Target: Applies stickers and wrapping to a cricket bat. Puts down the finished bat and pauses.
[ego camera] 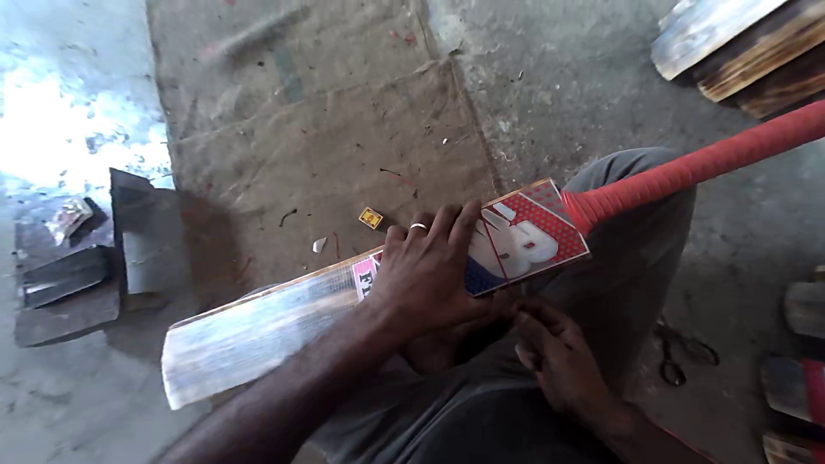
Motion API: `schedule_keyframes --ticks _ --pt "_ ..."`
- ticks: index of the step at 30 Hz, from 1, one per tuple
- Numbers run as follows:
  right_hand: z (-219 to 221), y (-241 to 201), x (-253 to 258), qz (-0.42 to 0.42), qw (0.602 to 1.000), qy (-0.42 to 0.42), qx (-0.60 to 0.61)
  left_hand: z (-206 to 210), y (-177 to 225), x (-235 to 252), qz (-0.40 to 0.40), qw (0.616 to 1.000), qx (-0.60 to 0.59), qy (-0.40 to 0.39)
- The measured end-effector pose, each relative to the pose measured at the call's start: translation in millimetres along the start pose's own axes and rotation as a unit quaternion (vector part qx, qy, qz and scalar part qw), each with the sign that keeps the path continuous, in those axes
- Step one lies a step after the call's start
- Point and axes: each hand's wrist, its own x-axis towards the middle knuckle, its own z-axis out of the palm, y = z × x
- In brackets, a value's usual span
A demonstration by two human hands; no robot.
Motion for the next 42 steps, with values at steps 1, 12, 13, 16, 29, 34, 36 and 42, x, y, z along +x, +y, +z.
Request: schedule_keyframes --ticks 1,12,13,16,29,34,36,42 --pt "-0.5 -1.4 -0.1 -0.008 1.000 -0.006 -0.005 -2.7 -1.1 0.5 0.001 1.000 -0.019 -0.016" --pt "-2.2 -41.0 -11.9 -0.074 0.994 -0.071 0.032 -6.5 4.4 -15.4 -0.078 0.655 -0.642 -0.392" --pt "-3.0 -40.5 -11.6 -0.065 0.994 -0.073 0.039 2.4 4.4 -17.1 -0.062 0.629 -0.667 -0.395" --pt "-3.0 -39.5 -7.5 -0.034 0.993 -0.082 0.074 24.2 1.6 -17.5 -0.010 0.569 -0.724 -0.390" --pt "-31.7 -15.9 -11.6 -0.020 0.998 -0.044 -0.044 64.4 -50.9 7.9 0.065 0.349 -0.815 -0.459" --pt "-33.5 -7.0 -9.8 0.004 0.998 0.013 -0.061 85.7 -65.9 14.4 0.097 0.354 -0.808 -0.461" --pt "-31.0 -6.2 -9.1 0.010 0.998 0.040 -0.055 87.0 -66.2 15.8 0.109 0.342 -0.809 -0.466" --pt "-22.9 -5.7 -5.6 0.009 0.990 0.100 -0.098 85.3 -67.3 17.2 0.110 0.349 -0.807 -0.464"
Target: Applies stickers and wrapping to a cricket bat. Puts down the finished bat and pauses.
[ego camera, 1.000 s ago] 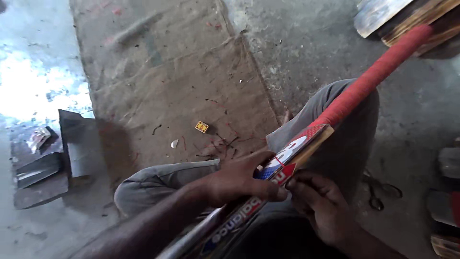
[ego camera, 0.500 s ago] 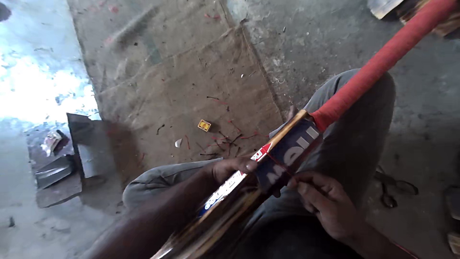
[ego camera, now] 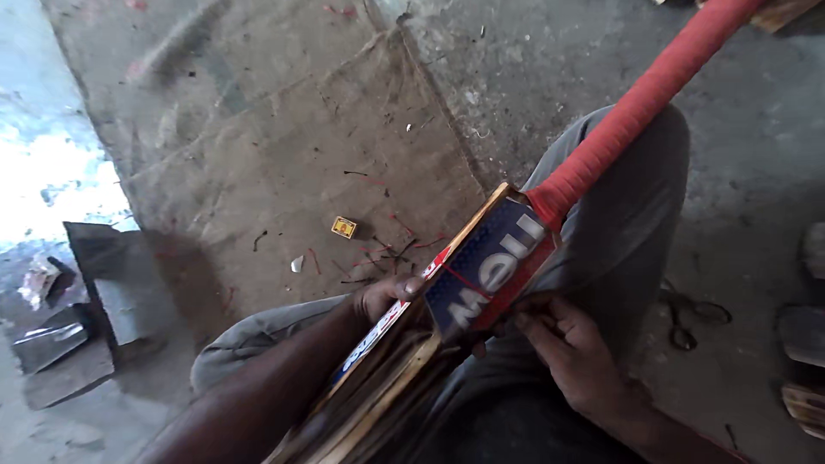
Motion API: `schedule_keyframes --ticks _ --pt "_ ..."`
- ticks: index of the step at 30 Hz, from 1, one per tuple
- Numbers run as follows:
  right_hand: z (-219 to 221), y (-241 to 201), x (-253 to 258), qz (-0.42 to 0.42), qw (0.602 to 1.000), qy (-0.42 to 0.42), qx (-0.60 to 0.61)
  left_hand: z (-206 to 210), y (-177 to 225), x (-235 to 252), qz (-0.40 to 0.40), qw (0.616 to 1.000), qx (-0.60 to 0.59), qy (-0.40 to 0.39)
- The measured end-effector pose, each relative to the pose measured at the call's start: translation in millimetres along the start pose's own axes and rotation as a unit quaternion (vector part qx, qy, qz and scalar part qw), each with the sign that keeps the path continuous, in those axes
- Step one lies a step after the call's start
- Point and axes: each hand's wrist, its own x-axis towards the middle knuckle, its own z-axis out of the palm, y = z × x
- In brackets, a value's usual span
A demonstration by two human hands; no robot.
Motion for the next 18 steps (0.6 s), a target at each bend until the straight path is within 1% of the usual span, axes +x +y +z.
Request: schedule_keyframes --ticks 5,10,13,15,18 --pt "4.0 1.1 1.7 -0.015 1.000 0.012 -0.019 -3.8 -3.1 -3.5 0.019 1.000 -0.003 -0.002" --pt "11.7 2.5 4.5 -0.043 0.998 0.033 -0.028 -2.7 -1.4 -2.4 0.008 1.000 -0.003 -0.004" --pt "16.8 1.2 8.3 -0.039 0.998 0.049 -0.027 0.6 3.8 -2.1 0.006 1.000 0.016 0.015" --pt "17.4 0.5 10.1 -0.029 0.998 0.052 -0.034 2.6 12.1 -3.9 -0.013 0.998 0.039 0.050" --pt "17.4 -1.9 12.5 -0.026 0.998 0.037 -0.036 8.1 32.2 -11.7 -0.053 0.976 0.126 0.169"
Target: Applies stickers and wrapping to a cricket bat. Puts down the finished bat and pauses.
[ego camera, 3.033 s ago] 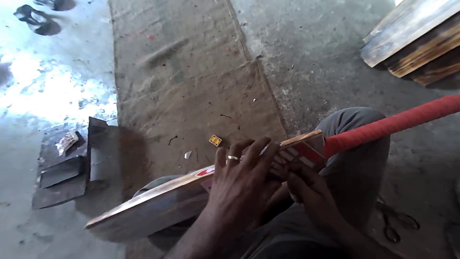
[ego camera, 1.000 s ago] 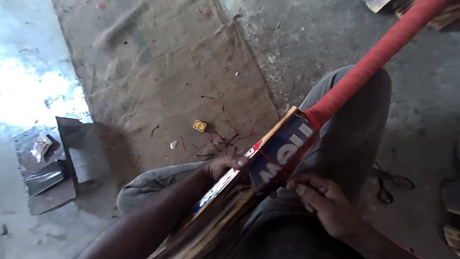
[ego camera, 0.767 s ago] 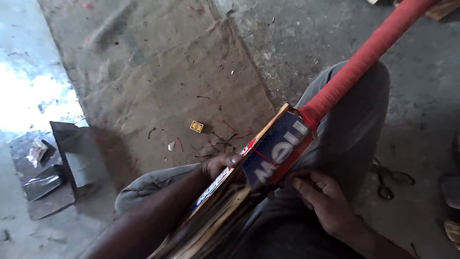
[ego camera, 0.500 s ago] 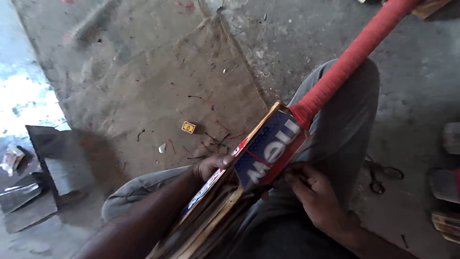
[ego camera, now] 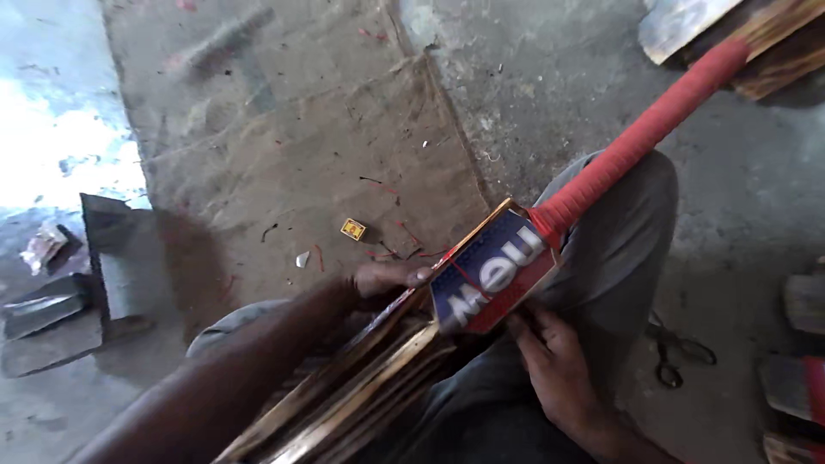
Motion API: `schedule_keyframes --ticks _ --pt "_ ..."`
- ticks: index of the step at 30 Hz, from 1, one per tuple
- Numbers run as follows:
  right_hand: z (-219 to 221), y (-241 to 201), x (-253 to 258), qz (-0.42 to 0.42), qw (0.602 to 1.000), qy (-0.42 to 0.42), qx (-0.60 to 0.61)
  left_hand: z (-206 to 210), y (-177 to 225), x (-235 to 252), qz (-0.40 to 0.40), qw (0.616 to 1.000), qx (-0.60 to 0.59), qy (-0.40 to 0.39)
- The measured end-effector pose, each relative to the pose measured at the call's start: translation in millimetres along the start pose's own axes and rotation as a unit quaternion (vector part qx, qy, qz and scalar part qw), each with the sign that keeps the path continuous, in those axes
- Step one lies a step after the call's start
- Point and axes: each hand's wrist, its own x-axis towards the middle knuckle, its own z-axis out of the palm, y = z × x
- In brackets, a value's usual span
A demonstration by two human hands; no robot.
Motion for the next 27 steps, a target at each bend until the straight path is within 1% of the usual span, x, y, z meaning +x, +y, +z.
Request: schedule_keyframes --ticks 2,5,7,8,10,11,12,14,15,16,17,18,19,20,22,23,24,25,26,27 --pt "0.7 -3.7 -1.5 0.010 1.000 -0.014 0.024 3.3 15.2 -7.1 -0.024 0.997 0.029 0.070" --pt "2.7 -13.9 -4.3 0.008 0.996 -0.031 0.080 20.6 29.7 -17.6 -0.038 0.988 0.067 0.132" --pt "3.9 -26.9 -8.8 -0.018 0.994 -0.039 0.104 39.5 33.2 -19.0 -0.049 0.980 0.049 0.189" --pt "4.3 -35.7 -13.0 -0.038 0.992 -0.043 0.109 46.9 32.9 -16.4 -0.053 0.979 0.029 0.197" --pt "4.8 -54.7 -22.0 -0.074 0.990 -0.046 0.115 53.4 29.6 -5.6 -0.052 0.983 0.012 0.173" --pt "5.0 -61.4 -25.6 -0.084 0.989 -0.039 0.113 54.4 27.3 1.5 -0.050 0.987 0.006 0.150" --pt "4.9 -64.8 -27.2 -0.088 0.990 -0.031 0.110 55.4 25.4 8.6 -0.051 0.991 0.000 0.122" --pt "4.6 -63.3 -24.5 -0.075 0.991 -0.009 0.114 53.7 19.9 22.2 -0.078 0.992 0.018 0.100" --pt "4.9 -60.6 -21.2 -0.063 0.991 -0.001 0.117 50.6 17.6 27.8 -0.095 0.989 0.048 0.102" --pt "6.0 -59.3 -17.8 -0.056 0.992 0.005 0.114 48.2 19.4 31.0 -0.099 0.983 0.110 0.111" --pt "8.7 -60.6 -14.0 -0.056 0.992 0.009 0.109 45.3 25.2 31.4 -0.084 0.970 0.188 0.127" --pt "11.4 -62.8 -11.1 -0.059 0.993 0.011 0.104 46.9 35.1 28.0 -0.060 0.945 0.281 0.157" --pt "13.0 -65.0 -9.5 -0.060 0.993 0.011 0.100 54.7 44.8 21.7 -0.028 0.904 0.373 0.205" --pt "13.8 -66.2 -7.8 -0.061 0.993 0.010 0.098 70.4 54.4 12.1 0.015 0.850 0.457 0.262" --pt "15.6 -66.9 -2.6 -0.057 0.994 0.011 0.095 119.3 65.4 -10.9 0.081 0.713 0.599 0.355" --pt "16.9 -65.9 -1.3 -0.055 0.994 0.012 0.092 142.0 57.8 -18.9 0.108 0.640 0.657 0.383" --pt "18.3 -65.4 -0.9 -0.054 0.995 0.013 0.087 159.8 41.8 -22.5 0.123 0.575 0.699 0.407" --pt "18.7 -66.4 0.0 -0.057 0.995 0.012 0.081 170.3 21.9 -21.7 0.128 0.529 0.723 0.425" --pt "18.0 -68.1 0.9 -0.059 0.995 0.013 0.074 174.9 3.8 -17.4 0.130 0.499 0.735 0.440" --pt "17.4 -70.1 1.4 -0.062 0.996 0.014 0.068 174.8 -9.5 -12.1 0.136 0.479 0.740 0.451"
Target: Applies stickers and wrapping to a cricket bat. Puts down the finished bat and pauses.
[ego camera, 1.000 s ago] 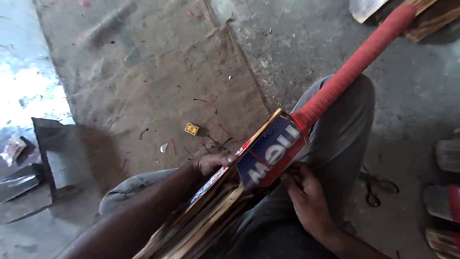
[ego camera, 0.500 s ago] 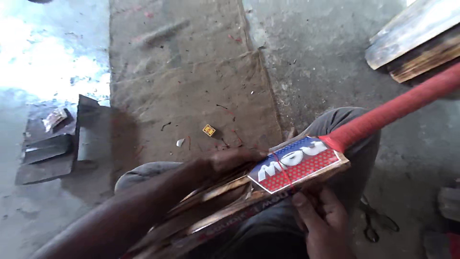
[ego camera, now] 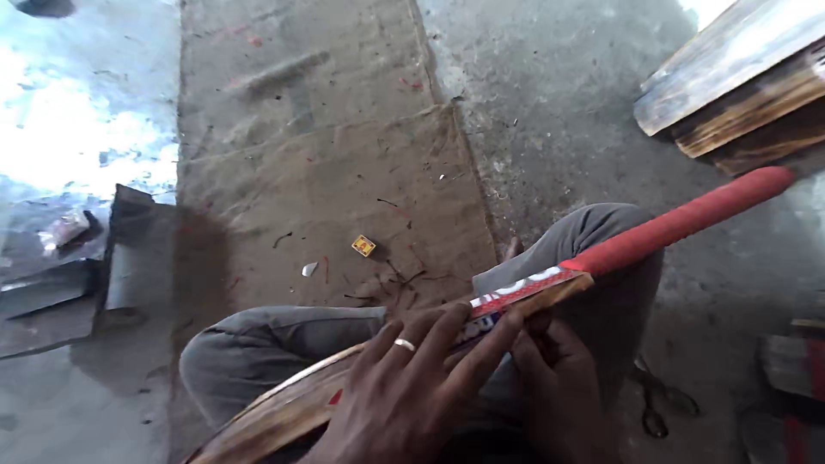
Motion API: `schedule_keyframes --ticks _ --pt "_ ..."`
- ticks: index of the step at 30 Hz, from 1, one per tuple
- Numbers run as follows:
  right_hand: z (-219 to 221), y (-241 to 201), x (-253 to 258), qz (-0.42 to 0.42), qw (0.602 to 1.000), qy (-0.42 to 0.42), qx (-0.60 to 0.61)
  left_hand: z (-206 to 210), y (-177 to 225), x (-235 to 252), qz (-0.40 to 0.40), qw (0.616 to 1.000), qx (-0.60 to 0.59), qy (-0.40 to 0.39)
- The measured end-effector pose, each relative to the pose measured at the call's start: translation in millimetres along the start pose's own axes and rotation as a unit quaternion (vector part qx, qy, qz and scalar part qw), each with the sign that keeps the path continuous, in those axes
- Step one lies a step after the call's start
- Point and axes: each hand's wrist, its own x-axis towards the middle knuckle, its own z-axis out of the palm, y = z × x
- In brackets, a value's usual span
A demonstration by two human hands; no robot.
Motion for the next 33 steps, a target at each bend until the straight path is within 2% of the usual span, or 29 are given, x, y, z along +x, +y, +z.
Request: schedule_keyframes --ticks 3,6,10,12,14,15,18,21,26,33 --pt "-1.0 -0.2 0.8 -0.001 1.000 -0.008 -0.011 16.9 -0.9 -7.0 -0.002 0.999 0.010 0.045" --pt "-17.3 -4.8 -2.7 -0.024 0.995 -0.053 -0.083 17.3 -2.6 -5.5 -0.005 0.999 0.005 0.048" --pt "-42.7 -8.0 -13.7 -0.173 0.966 -0.135 -0.140 13.0 -11.3 1.5 -0.002 0.999 -0.019 0.037" --pt "-42.3 -7.8 -7.1 -0.245 0.950 -0.155 -0.112 12.1 -11.8 4.3 0.002 0.999 -0.028 0.041" --pt "-34.0 -12.4 6.8 -0.283 0.937 -0.201 -0.035 11.6 -12.0 5.5 0.004 0.999 -0.021 0.045" --pt "-29.1 -16.1 13.0 -0.275 0.934 -0.227 0.019 11.6 -12.7 5.7 0.003 0.999 -0.017 0.046" --pt "-14.6 -19.0 19.7 -0.179 0.926 -0.253 0.215 10.7 -15.7 6.7 0.002 0.999 -0.025 0.042" --pt "-5.8 -19.6 13.3 -0.104 0.933 -0.193 0.285 11.3 -16.4 8.9 0.002 0.999 -0.023 0.037" --pt "-6.5 -14.4 5.2 -0.070 0.952 -0.135 0.268 11.2 -21.2 13.2 0.009 0.999 -0.037 0.023" --pt "-6.4 0.4 14.3 -0.115 0.968 -0.125 0.184 9.9 -27.5 19.5 0.003 0.998 -0.061 0.023"
